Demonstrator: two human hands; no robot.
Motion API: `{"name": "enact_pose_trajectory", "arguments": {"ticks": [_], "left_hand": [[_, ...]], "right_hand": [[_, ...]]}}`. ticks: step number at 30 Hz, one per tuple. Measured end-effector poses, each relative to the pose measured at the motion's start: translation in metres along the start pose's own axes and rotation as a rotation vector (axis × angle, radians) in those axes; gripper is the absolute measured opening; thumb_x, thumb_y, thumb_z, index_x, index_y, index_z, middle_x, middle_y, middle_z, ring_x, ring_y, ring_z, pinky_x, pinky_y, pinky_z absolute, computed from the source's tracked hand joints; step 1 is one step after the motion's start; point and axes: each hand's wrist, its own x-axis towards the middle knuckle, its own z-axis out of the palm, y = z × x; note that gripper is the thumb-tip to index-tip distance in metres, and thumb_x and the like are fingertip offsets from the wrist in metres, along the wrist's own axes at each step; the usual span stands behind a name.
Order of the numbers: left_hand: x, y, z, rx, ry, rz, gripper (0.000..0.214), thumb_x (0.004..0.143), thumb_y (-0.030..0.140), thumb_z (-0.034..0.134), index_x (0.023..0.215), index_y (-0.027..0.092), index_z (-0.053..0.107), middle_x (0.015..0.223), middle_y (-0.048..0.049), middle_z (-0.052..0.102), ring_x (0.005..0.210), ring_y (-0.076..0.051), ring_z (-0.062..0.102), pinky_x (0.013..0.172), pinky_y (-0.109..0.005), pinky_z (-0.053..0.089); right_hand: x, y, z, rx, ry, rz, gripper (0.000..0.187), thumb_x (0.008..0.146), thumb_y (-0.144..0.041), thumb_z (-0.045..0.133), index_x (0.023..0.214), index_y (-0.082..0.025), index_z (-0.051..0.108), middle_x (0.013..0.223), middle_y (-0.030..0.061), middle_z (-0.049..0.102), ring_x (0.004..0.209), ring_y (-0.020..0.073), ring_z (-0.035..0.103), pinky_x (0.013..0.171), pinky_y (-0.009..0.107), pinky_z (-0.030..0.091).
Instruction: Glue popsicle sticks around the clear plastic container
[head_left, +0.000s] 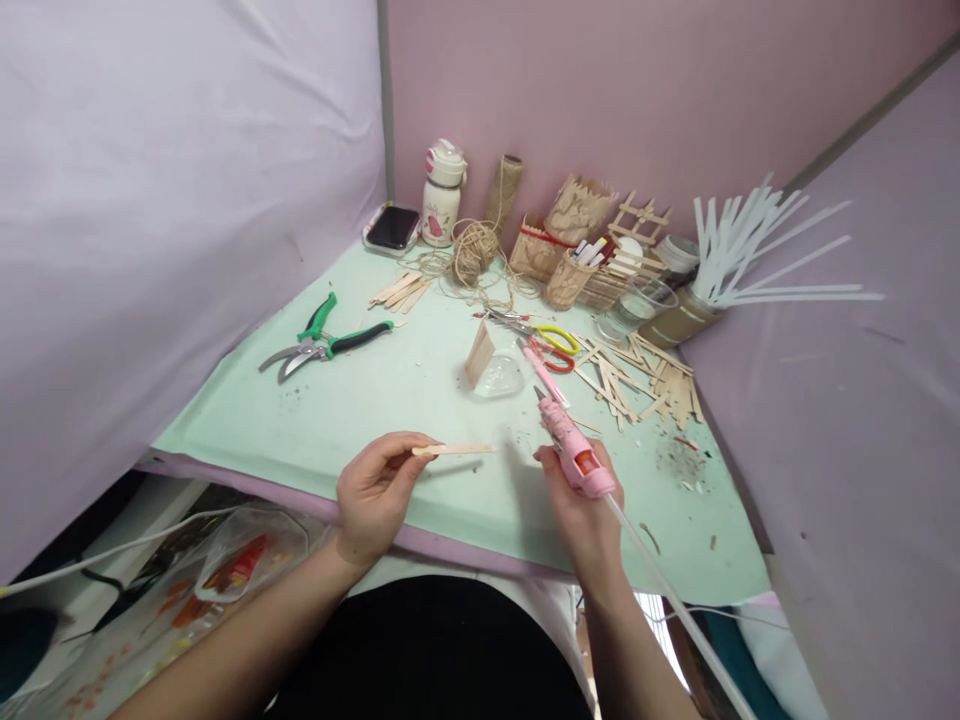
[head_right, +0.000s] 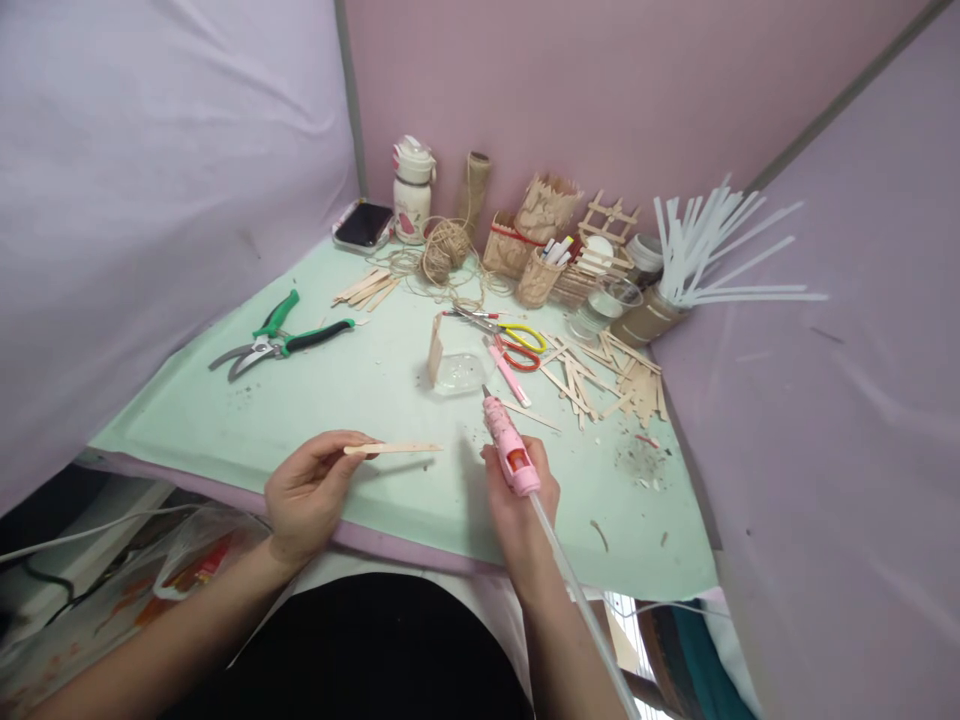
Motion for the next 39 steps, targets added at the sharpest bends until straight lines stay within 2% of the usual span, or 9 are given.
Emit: {"name": "enact_pose_trajectory", "arguments": {"ticks": [4,8,10,15,19,26,32,39], "left_hand": [[-0.001,-0.002,0.0,0.032,-0.011,-0.014,0.015,0.083,0.01,0.068,0.093,0.019,0.071,0.09,-0.0026,0.073,0.084,-0.014,0.07,0.076,-0.025,0.058],[-0.001,-0.003,0.001,0.059,-0.021,-0.003,0.017,0.083,0.01,0.067,0.095,0.021,0.071,0.093,-0.0023,0.072,0.087,-0.014,0.069,0.078,-0.024,0.057],[-0.001,-0.003,0.001,0.067,-0.027,-0.004,0.017,0.083,0.01,0.067,0.096,0.021,0.071,0.093,-0.0022,0.072,0.087,-0.014,0.068,0.079,-0.025,0.057],[-0.001,-0.003,0.001,0.094,-0.033,-0.013,0.016,0.083,0.011,0.068,0.095,0.021,0.072,0.093,-0.0023,0.073,0.088,-0.014,0.068,0.079,-0.024,0.056],[0.0,-0.005,0.001,0.103,-0.037,-0.023,0.015,0.083,0.013,0.068,0.094,0.022,0.072,0.093,-0.0021,0.073,0.088,-0.014,0.068,0.079,-0.024,0.056],[0.0,-0.007,0.001,0.209,-0.139,-0.127,0.01,0.085,0.021,0.068,0.094,0.022,0.073,0.093,-0.0025,0.074,0.082,-0.013,0.069,0.074,-0.022,0.056],[0.0,-0.005,0.002,0.241,-0.139,-0.115,0.011,0.086,0.025,0.067,0.093,0.02,0.073,0.092,-0.0043,0.074,0.081,-0.014,0.069,0.074,-0.023,0.057],[0.001,-0.005,0.003,0.243,-0.141,-0.095,0.011,0.086,0.026,0.067,0.093,0.019,0.072,0.09,-0.0047,0.074,0.079,-0.015,0.069,0.073,-0.024,0.058]], "right_hand": [[-0.006,-0.006,-0.001,0.03,-0.065,0.0,0.024,0.077,-0.046,0.062,0.085,-0.023,0.059,0.069,-0.0016,0.063,0.061,0.0177,0.054,0.059,0.028,0.039],[-0.01,-0.01,-0.006,0.052,-0.148,0.016,0.024,0.079,-0.045,0.06,0.089,-0.023,0.062,0.082,0.0015,0.07,0.069,0.0193,0.06,0.06,0.027,0.04],[-0.011,-0.011,-0.009,0.048,-0.182,0.038,0.027,0.078,-0.048,0.061,0.088,-0.023,0.063,0.081,0.0015,0.07,0.068,0.0193,0.06,0.06,0.027,0.041],[-0.015,-0.011,-0.014,0.029,-0.246,0.006,0.024,0.08,-0.046,0.059,0.089,-0.024,0.061,0.075,-0.0005,0.066,0.064,0.0177,0.056,0.059,0.027,0.04],[-0.022,-0.01,-0.014,0.061,-0.377,-0.022,0.019,0.083,-0.043,0.058,0.087,-0.024,0.059,0.075,-0.0008,0.065,0.064,0.0168,0.055,0.058,0.026,0.039],[-0.026,-0.007,-0.009,0.066,-0.51,-0.03,0.027,0.082,-0.049,0.063,0.08,-0.023,0.055,0.062,-0.0049,0.05,0.057,0.0135,0.044,0.053,0.025,0.034],[-0.026,-0.01,-0.009,0.018,-0.468,-0.113,0.03,0.085,-0.049,0.061,0.074,-0.023,0.052,0.07,-0.0025,0.054,0.061,0.0142,0.047,0.055,0.026,0.036],[-0.027,-0.009,-0.009,-0.027,-0.476,-0.119,0.033,0.086,-0.052,0.059,0.072,-0.024,0.048,0.069,-0.0028,0.052,0.062,0.0153,0.049,0.055,0.027,0.037]]}}
